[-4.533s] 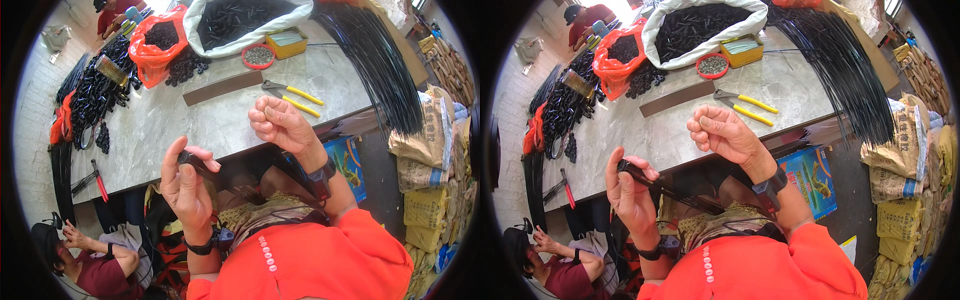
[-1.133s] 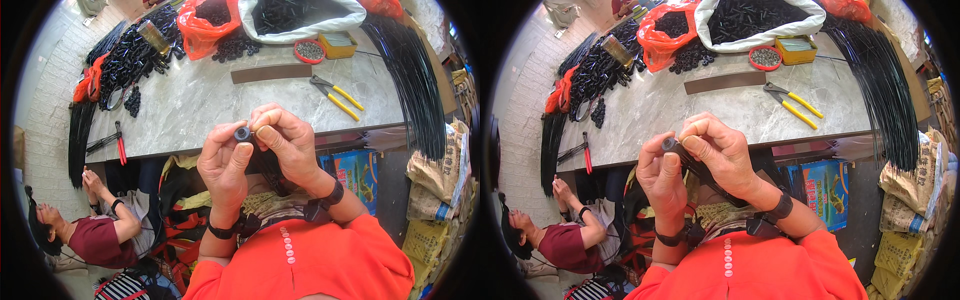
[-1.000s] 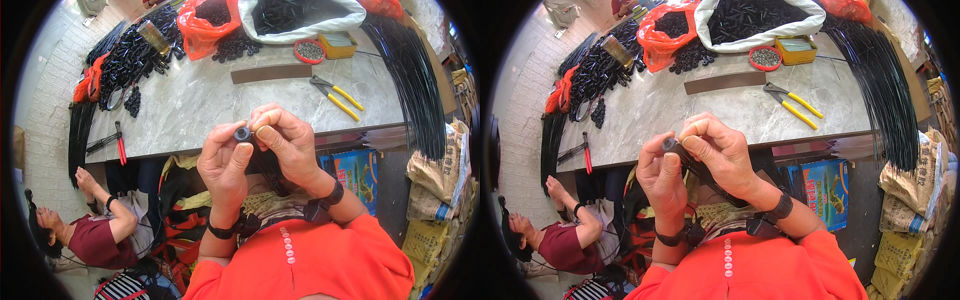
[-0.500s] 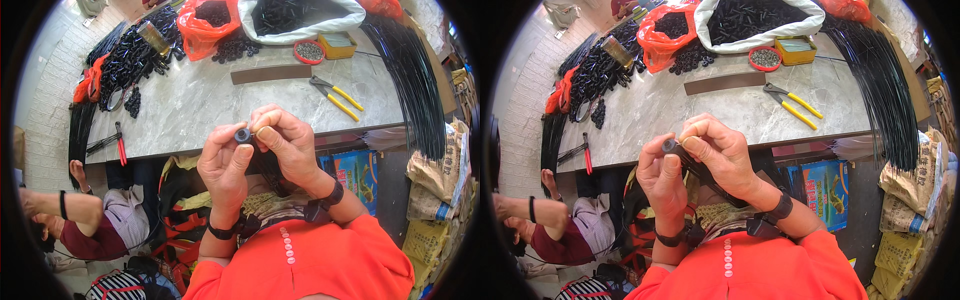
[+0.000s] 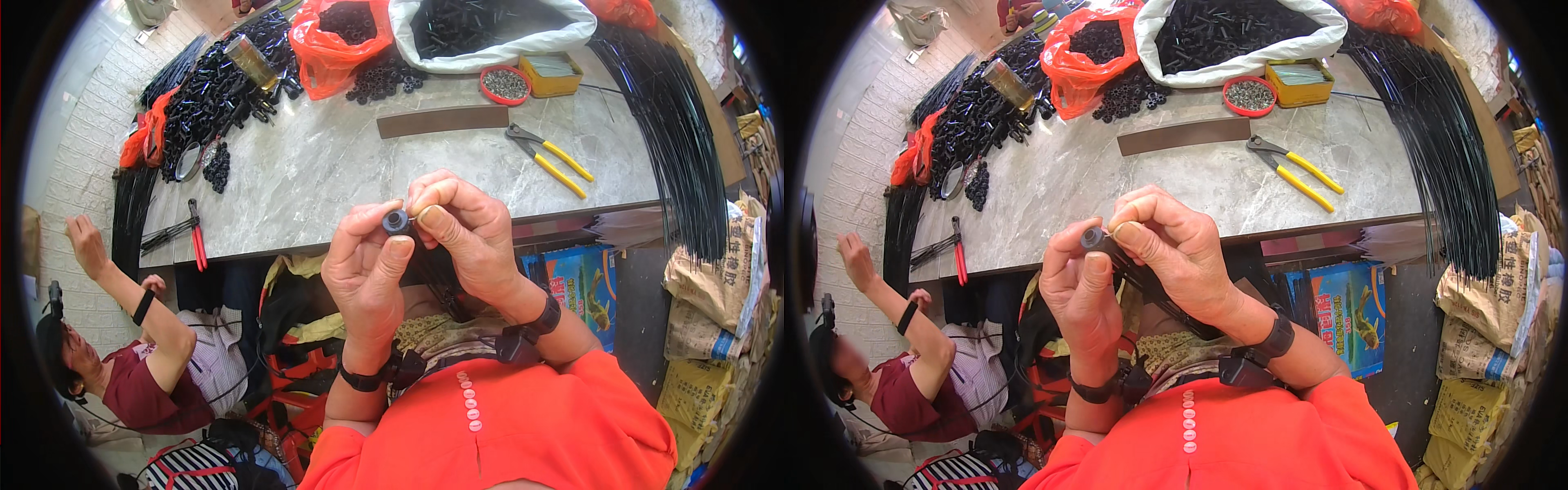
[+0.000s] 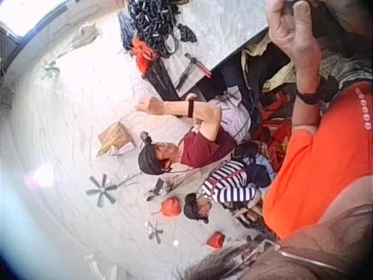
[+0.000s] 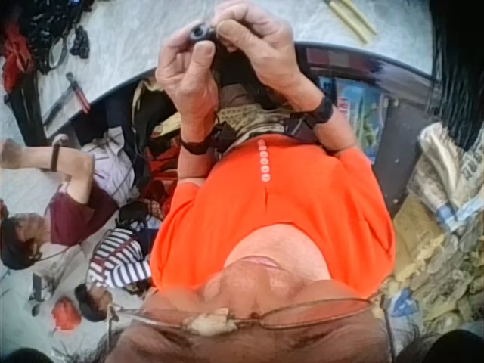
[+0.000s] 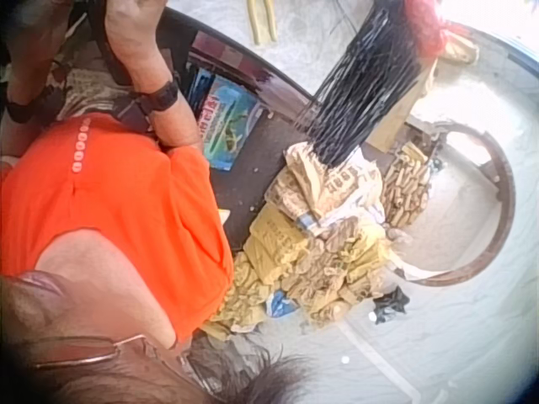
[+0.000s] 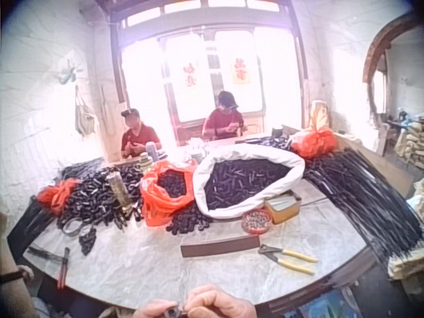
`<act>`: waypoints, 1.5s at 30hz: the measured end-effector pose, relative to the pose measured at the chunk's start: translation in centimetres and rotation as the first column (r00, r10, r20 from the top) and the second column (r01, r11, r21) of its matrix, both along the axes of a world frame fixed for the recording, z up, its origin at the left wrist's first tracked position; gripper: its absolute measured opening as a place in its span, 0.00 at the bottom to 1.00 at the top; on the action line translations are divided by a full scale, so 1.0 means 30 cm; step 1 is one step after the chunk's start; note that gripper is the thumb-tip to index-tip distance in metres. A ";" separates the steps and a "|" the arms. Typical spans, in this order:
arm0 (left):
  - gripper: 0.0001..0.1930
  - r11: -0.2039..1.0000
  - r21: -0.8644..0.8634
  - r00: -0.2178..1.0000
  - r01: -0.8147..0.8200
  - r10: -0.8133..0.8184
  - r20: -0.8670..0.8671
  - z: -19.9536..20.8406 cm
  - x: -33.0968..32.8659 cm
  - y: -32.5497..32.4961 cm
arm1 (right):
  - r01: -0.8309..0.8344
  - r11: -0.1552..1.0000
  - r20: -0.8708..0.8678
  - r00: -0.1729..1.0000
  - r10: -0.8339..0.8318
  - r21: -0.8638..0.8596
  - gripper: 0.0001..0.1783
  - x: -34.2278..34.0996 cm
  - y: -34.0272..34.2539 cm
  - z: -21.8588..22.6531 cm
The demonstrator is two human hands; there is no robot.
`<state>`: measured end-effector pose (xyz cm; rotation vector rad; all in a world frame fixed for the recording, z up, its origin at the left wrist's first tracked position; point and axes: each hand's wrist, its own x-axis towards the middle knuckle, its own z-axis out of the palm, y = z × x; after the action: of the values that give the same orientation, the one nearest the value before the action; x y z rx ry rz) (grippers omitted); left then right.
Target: Manually assembling black umbrella rib ends and pinning them together using small metal rivets and pliers.
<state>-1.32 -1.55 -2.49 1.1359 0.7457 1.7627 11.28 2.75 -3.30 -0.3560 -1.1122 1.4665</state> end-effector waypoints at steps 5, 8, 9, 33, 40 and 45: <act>0.16 1.000 0.008 1.000 0.006 -0.006 -0.001 0.000 0.000 0.000 | -0.014 1.000 -0.017 1.000 0.014 -0.013 0.06 0.000 -0.001 0.001; 0.16 1.000 0.012 1.000 0.004 -0.004 0.002 -0.001 0.001 0.001 | -0.019 1.000 -0.013 1.000 0.019 0.009 0.06 0.002 0.001 0.002; 0.15 1.000 0.010 1.000 0.000 0.000 0.005 -0.001 0.001 0.001 | -0.020 1.000 -0.018 1.000 0.021 0.009 0.05 0.002 0.001 0.002; 0.15 1.000 -0.005 1.000 0.017 -0.016 0.025 0.004 -0.001 -0.004 | 0.018 1.000 0.001 1.000 -0.018 0.014 0.04 0.001 -0.012 0.002; 0.15 1.000 0.004 1.000 0.023 -0.023 0.020 0.005 -0.005 -0.004 | -0.007 1.000 -0.016 1.000 0.007 0.026 0.04 0.000 -0.006 -0.003; 0.15 0.999 0.003 0.999 0.034 -0.034 0.022 0.006 -0.004 -0.002 | -0.017 1.000 -0.026 1.000 0.017 -0.004 0.04 0.005 -0.006 0.008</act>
<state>-1.44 -1.62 -2.29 1.1230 0.7068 1.7456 11.43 2.57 -3.07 -0.3303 -1.0936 1.4853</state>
